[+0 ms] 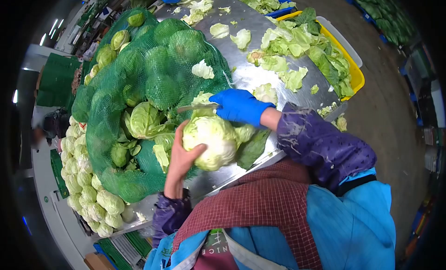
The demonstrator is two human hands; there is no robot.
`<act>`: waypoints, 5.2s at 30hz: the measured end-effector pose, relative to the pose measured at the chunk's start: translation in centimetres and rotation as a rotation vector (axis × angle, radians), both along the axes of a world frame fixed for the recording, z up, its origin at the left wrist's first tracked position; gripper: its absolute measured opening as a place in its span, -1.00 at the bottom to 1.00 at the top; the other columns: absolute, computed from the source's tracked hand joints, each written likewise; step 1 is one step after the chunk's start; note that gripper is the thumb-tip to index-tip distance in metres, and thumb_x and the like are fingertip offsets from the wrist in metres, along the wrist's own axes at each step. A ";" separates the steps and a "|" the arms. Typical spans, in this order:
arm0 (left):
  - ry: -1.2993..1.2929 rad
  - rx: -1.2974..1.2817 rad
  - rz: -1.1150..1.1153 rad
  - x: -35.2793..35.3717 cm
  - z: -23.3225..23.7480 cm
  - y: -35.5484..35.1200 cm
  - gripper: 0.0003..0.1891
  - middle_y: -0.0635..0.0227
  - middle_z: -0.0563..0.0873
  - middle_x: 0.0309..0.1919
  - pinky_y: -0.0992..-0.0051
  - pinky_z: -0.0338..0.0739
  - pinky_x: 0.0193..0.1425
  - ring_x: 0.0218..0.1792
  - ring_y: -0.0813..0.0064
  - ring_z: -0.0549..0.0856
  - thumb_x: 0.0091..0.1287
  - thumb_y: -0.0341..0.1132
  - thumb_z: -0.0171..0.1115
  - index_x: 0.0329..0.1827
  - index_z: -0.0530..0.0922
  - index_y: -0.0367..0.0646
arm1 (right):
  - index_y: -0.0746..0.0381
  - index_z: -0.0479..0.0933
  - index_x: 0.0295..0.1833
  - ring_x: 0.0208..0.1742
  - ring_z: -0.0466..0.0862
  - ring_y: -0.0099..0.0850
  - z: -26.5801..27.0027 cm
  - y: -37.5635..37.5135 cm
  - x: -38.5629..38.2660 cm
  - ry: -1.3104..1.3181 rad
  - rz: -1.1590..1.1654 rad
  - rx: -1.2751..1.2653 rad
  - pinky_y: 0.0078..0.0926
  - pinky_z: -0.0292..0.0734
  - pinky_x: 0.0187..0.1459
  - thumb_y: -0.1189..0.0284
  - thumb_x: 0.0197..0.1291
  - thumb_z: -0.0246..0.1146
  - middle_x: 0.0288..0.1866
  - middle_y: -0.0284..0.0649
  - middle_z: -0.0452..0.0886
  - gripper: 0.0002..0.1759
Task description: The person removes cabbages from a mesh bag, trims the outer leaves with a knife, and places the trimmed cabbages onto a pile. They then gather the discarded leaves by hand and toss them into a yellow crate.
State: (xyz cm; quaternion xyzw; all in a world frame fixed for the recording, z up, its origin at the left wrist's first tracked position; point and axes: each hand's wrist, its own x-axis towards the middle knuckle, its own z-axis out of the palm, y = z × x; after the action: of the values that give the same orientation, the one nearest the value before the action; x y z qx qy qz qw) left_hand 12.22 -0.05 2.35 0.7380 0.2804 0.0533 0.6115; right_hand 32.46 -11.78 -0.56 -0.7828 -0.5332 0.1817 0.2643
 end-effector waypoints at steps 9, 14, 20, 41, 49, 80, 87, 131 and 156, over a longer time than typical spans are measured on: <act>0.057 0.378 0.429 -3.1 -1.3 -3.1 -0.06 -0.10 0.29 0.20 0.23 0.27 0.31 0.22 0.10 0.36 -0.01 -0.15 0.42 0.36 0.09 -0.42 | 0.10 0.57 -0.13 -0.32 0.63 -0.05 3.6 -2.0 -4.1 0.039 0.006 0.017 -0.17 0.51 -0.29 0.06 0.12 0.20 -0.37 -0.05 0.62 -0.63; 0.061 0.376 0.323 -3.7 -1.2 -1.9 -0.02 -0.09 0.24 0.24 0.23 0.17 0.38 0.27 0.05 0.29 -0.07 -0.14 0.44 0.37 0.10 -0.37 | 0.24 0.63 -0.31 -0.37 0.67 -0.15 -2.9 -1.6 0.2 0.343 -0.419 0.049 -0.25 0.54 -0.25 0.06 0.17 0.16 -0.44 -0.06 0.65 -0.57; 0.001 0.540 -0.059 -2.4 1.1 -2.1 0.10 -0.07 0.26 0.24 0.24 0.23 0.37 0.29 0.05 0.30 -0.23 -0.10 0.55 0.38 0.10 -0.34 | 0.23 0.34 0.26 -0.23 0.66 -0.17 1.2 -6.5 2.4 0.272 -0.399 0.052 -0.27 0.54 -0.18 0.05 0.19 0.18 -0.22 0.03 0.62 -0.36; 0.060 0.535 0.000 -4.6 0.0 -1.3 0.06 0.00 0.27 0.24 0.23 0.25 0.35 0.28 0.15 0.33 -0.24 -0.19 0.54 0.37 0.12 -0.30 | 0.10 0.36 0.16 -0.21 0.63 0.00 -0.6 -3.4 -1.3 0.372 -0.176 0.069 -0.15 0.50 -0.19 0.14 0.17 0.18 -0.27 0.03 0.62 -0.52; 0.082 0.660 0.109 -2.9 0.7 -4.6 0.12 -0.05 0.22 0.17 0.17 0.27 0.32 0.25 0.03 0.26 -0.24 -0.06 0.54 0.36 0.06 -0.34 | 0.05 0.40 0.22 -0.31 0.67 -0.07 -2.0 -7.2 -0.2 0.182 -0.368 -0.031 -0.27 0.54 -0.24 0.14 0.14 0.28 -0.39 -0.08 0.64 -0.46; -0.049 0.982 -0.126 3.5 0.5 -6.9 0.04 -0.07 0.32 0.17 0.06 0.18 0.20 0.20 -0.04 0.31 -0.32 -0.06 0.56 0.24 0.22 -0.37 | -0.02 0.40 0.26 -0.26 0.64 -0.13 0.2 -5.1 1.0 -0.053 -0.042 0.020 -0.22 0.57 -0.22 0.21 0.22 0.13 -0.13 -0.12 0.57 -0.53; -0.194 0.860 -0.094 -0.3 -0.7 -5.5 0.05 -0.08 0.28 0.21 0.07 0.15 0.31 0.25 -0.06 0.25 -0.24 -0.06 0.56 0.27 0.15 -0.37 | 0.17 0.40 0.21 -0.14 0.64 -0.05 -3.7 -3.9 3.0 0.317 -0.352 -0.009 -0.19 0.52 -0.09 0.16 0.09 0.25 -0.17 0.02 0.64 -0.42; -0.039 0.790 0.174 2.7 -0.9 -4.1 -0.05 -0.03 0.21 0.11 0.10 0.17 0.29 0.19 0.04 0.23 -0.16 -0.12 0.46 0.22 0.11 -0.43 | -0.28 0.27 0.36 -0.19 0.68 -0.21 2.4 -2.4 -2.2 -0.293 0.054 0.121 -0.29 0.62 -0.37 0.41 0.20 0.02 0.18 -0.03 0.43 -0.40; -0.023 0.567 0.157 0.8 -0.4 -4.8 0.08 -0.10 0.24 0.20 0.18 0.13 0.38 0.26 0.01 0.25 -0.20 -0.06 0.55 0.28 0.10 -0.48 | -0.15 0.22 0.41 -0.13 0.63 -0.17 6.0 -7.0 -3.8 0.010 -0.122 0.031 -0.31 0.59 -0.23 0.31 0.24 0.08 0.07 -0.11 0.46 -0.41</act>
State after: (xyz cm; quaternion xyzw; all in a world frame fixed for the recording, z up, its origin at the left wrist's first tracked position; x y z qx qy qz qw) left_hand 13.07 -4.80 1.96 0.8547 0.3037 0.1852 0.3780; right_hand 28.69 -18.78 5.42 -0.8087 -0.4859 0.1611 0.2896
